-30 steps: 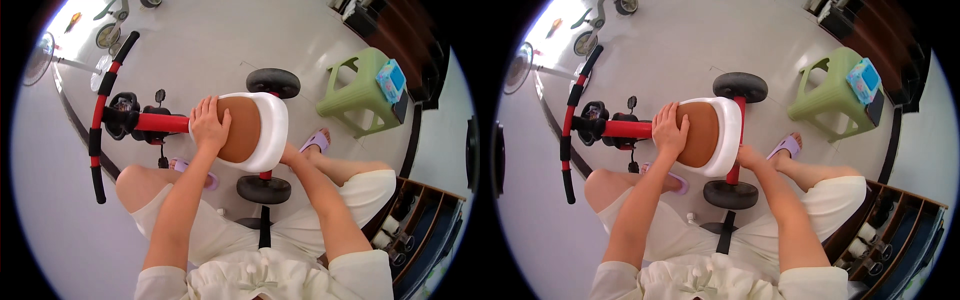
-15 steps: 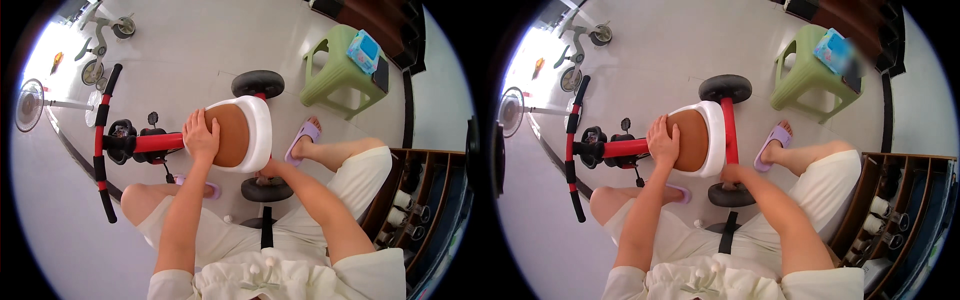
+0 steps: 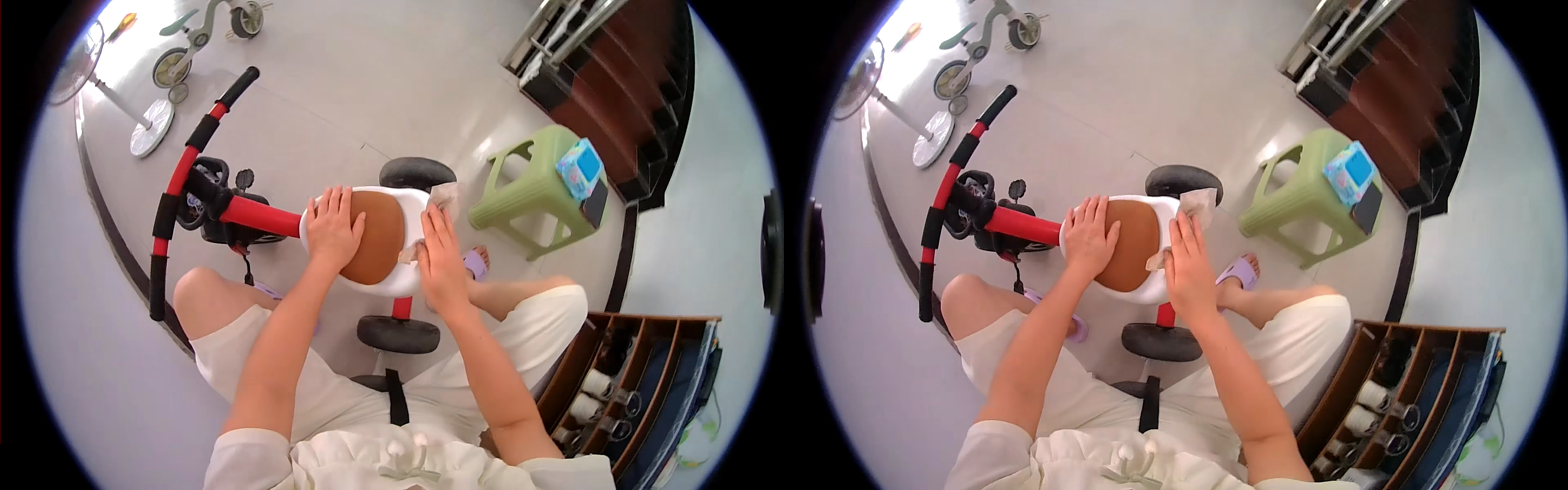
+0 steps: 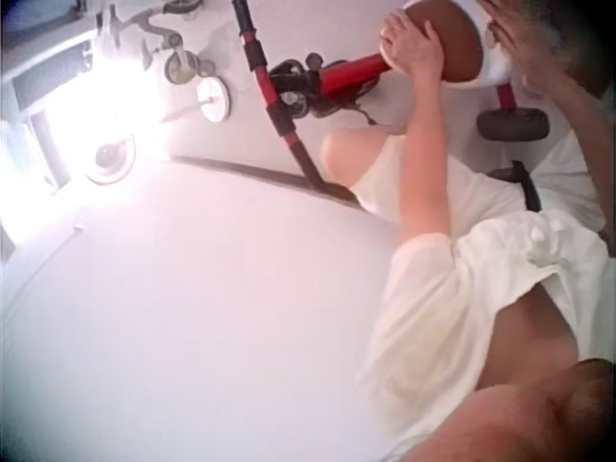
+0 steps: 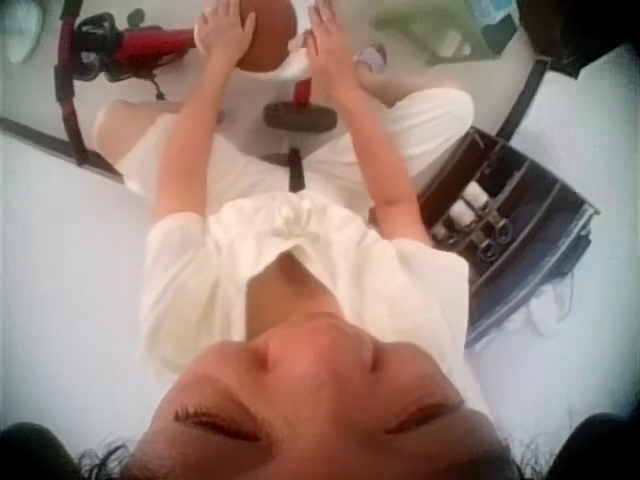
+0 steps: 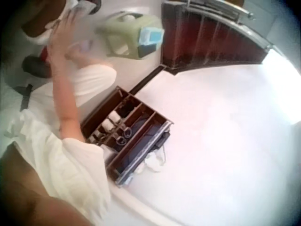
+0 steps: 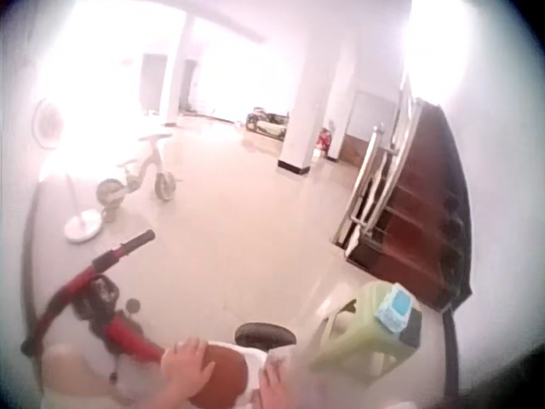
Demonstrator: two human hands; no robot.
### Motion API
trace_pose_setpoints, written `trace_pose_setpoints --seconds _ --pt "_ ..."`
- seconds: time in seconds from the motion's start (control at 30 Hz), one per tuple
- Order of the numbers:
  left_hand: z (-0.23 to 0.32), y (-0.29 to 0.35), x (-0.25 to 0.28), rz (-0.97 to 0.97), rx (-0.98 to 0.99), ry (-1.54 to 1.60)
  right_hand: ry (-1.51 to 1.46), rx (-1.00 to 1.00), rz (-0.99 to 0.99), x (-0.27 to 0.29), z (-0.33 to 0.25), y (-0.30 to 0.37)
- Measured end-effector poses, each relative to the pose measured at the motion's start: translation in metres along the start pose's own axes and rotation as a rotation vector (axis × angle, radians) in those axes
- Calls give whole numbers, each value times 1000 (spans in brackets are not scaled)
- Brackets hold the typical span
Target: The person wipes the seat, wheels, and frame of a tricycle with a cloth while holding the handlebars.
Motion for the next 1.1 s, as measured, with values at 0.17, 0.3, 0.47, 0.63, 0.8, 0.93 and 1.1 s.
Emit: trace_pose_setpoints --seconds 0.17,0.3,0.47,0.63,0.8,0.93,1.1 --pt "7 -3 2 -17 24 -27 -183 -119 -206 -33 61 -55" --pt "4 0 1 -54 78 24 -250 -188 -356 -41 66 -59" --pt "1 0 7 -45 113 64 71 -44 -271 1 -1 -1" --pt "-1 2 9 -10 87 76 177 25 -254 7 -31 37" --pt "7 1 9 -5 63 46 239 21 -262 -22 18 -27" --pt "12 0 1 -11 74 38 139 -194 -428 -41 57 -65" --pt "3 3 4 -19 93 38 171 -47 -406 -25 31 -38"
Point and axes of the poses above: each hand's wrist, its own y-axis away from the middle knuckle, its own x-axis out of the back of the hand, z = x × y, the point moved 5 cm from there along -y, towards the middle knuckle, and after that the axes turned 8 degrees about z, right-handed, at the moved point
